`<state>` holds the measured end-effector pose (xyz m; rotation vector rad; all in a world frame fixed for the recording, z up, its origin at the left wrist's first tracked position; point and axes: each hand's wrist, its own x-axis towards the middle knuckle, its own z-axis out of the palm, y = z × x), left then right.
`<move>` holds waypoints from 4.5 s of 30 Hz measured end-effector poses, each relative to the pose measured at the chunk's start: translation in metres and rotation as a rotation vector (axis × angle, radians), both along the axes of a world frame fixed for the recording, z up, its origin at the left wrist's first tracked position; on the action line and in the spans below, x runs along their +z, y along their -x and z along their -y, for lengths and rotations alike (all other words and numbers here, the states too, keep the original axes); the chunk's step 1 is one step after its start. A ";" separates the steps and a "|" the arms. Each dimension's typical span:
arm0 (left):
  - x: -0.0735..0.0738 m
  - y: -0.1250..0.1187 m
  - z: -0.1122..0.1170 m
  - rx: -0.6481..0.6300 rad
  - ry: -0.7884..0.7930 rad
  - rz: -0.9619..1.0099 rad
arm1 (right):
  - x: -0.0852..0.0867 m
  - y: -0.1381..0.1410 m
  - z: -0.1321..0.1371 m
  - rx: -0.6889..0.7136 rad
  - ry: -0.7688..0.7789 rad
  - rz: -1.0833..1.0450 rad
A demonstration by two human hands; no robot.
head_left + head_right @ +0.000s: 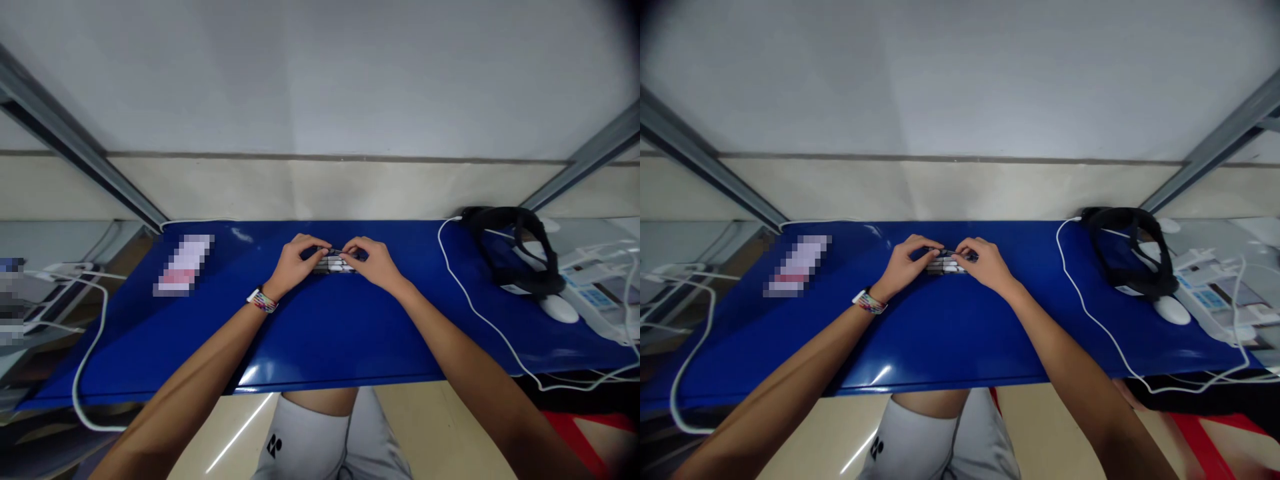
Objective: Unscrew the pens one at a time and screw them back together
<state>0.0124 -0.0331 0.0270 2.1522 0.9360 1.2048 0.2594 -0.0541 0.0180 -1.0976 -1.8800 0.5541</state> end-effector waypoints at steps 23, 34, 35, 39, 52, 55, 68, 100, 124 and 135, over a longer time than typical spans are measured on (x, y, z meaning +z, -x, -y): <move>-0.008 0.003 -0.008 0.078 0.163 0.170 | -0.005 -0.010 -0.014 0.001 0.505 -0.721; -0.008 0.003 -0.009 0.105 0.242 0.164 | -0.005 -0.006 -0.014 0.006 0.453 -0.712; -0.008 0.004 -0.009 0.097 0.216 0.153 | -0.005 -0.007 -0.014 -0.003 0.461 -0.723; -0.008 0.006 -0.012 0.106 0.130 0.122 | -0.003 -0.008 -0.015 -0.026 0.462 -0.770; -0.009 0.011 -0.017 0.132 0.158 0.081 | -0.009 -0.006 -0.016 -0.033 0.477 -0.771; -0.010 0.012 -0.019 0.109 0.203 0.130 | -0.009 -0.007 -0.017 -0.036 0.469 -0.777; -0.017 0.016 -0.027 0.081 0.250 0.197 | -0.008 -0.009 -0.017 -0.063 0.463 -0.800; -0.029 0.022 -0.039 0.189 0.278 0.332 | -0.011 -0.025 -0.027 -0.200 0.435 -0.843; -0.030 0.022 -0.040 0.199 0.316 0.385 | -0.012 -0.029 -0.030 -0.221 0.439 -0.890; -0.031 0.021 -0.040 0.200 0.315 0.385 | -0.012 -0.029 -0.029 -0.239 0.430 -0.908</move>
